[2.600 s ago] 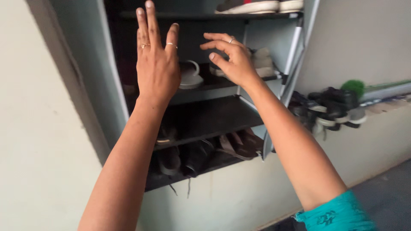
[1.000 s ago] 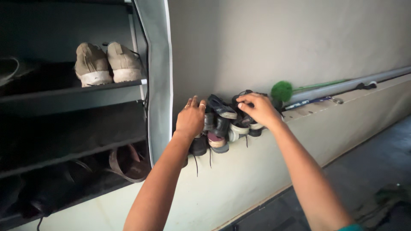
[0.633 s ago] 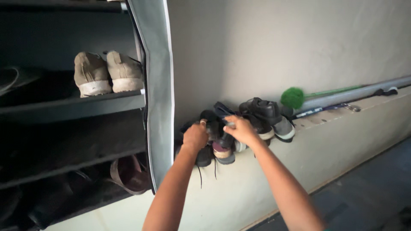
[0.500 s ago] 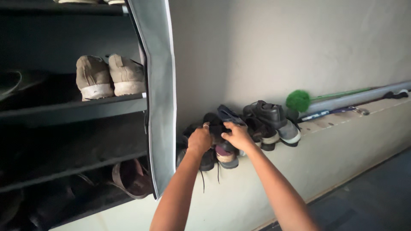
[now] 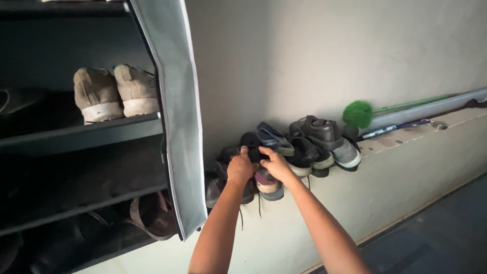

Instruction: The person picks up various shoes and sandals from a pile on the floor and places them onto the shelves of a gray shoe rack. They handle sneakers, sandals, and flip-flops one at a time, arranging them on different levels of the rack.

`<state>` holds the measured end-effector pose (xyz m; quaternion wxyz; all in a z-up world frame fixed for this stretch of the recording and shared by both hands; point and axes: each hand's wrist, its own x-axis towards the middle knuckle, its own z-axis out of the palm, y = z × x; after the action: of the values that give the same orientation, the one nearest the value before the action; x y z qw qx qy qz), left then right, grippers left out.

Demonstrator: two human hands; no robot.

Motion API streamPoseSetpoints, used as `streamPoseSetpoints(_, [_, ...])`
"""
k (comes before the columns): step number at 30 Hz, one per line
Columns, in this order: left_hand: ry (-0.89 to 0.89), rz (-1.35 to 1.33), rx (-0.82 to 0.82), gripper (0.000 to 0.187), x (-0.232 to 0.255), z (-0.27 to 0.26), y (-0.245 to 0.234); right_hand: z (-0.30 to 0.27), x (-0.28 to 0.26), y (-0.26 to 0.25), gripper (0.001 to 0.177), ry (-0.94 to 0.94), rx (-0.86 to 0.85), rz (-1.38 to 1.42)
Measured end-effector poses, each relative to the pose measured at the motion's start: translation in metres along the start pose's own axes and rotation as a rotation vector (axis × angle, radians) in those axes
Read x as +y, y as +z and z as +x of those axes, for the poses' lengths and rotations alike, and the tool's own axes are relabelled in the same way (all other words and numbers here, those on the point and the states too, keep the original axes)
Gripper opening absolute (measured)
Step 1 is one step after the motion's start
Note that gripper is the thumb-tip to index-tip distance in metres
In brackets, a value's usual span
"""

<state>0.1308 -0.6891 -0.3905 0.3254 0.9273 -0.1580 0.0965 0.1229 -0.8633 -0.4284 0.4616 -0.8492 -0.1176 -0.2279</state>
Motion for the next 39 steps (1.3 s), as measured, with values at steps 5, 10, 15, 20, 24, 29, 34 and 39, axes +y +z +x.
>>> streamPoseSetpoints(5, [0.001,-0.057,0.129,0.066,0.001,-0.013,0.004,-0.011,-0.011,0.001,0.060,0.229,-0.036,0.025])
streamPoseSetpoints(10, [0.170,-0.043,0.310,0.070,0.004,-0.030,-0.009,-0.014,-0.024,0.001,0.063,0.206,-0.025,0.055])
streamPoseSetpoints(15, [0.265,-0.062,0.357,0.058,0.013,-0.045,-0.031,-0.006,-0.013,-0.001,0.066,0.047,-0.006,0.116])
streamPoseSetpoints(20, [0.355,-0.082,0.364,0.055,0.023,-0.059,-0.054,0.000,-0.027,-0.006,0.073,0.071,0.018,0.222])
streamPoseSetpoints(24, [0.401,-0.103,0.373,0.055,0.034,-0.067,-0.076,-0.011,-0.074,-0.019,0.081,0.211,0.014,0.258])
streamPoseSetpoints(29, [0.457,-0.175,0.371,0.059,0.046,-0.078,-0.104,-0.028,-0.115,-0.032,0.080,0.130,0.123,0.158])
streamPoseSetpoints(34, [0.500,-0.239,0.335,0.060,0.059,-0.098,-0.139,-0.040,-0.139,-0.041,0.077,-0.012,0.120,0.349])
streamPoseSetpoints(39, [0.549,-0.282,0.341,0.060,0.075,-0.120,-0.172,-0.062,-0.195,-0.051,0.081,-0.003,0.154,0.511])
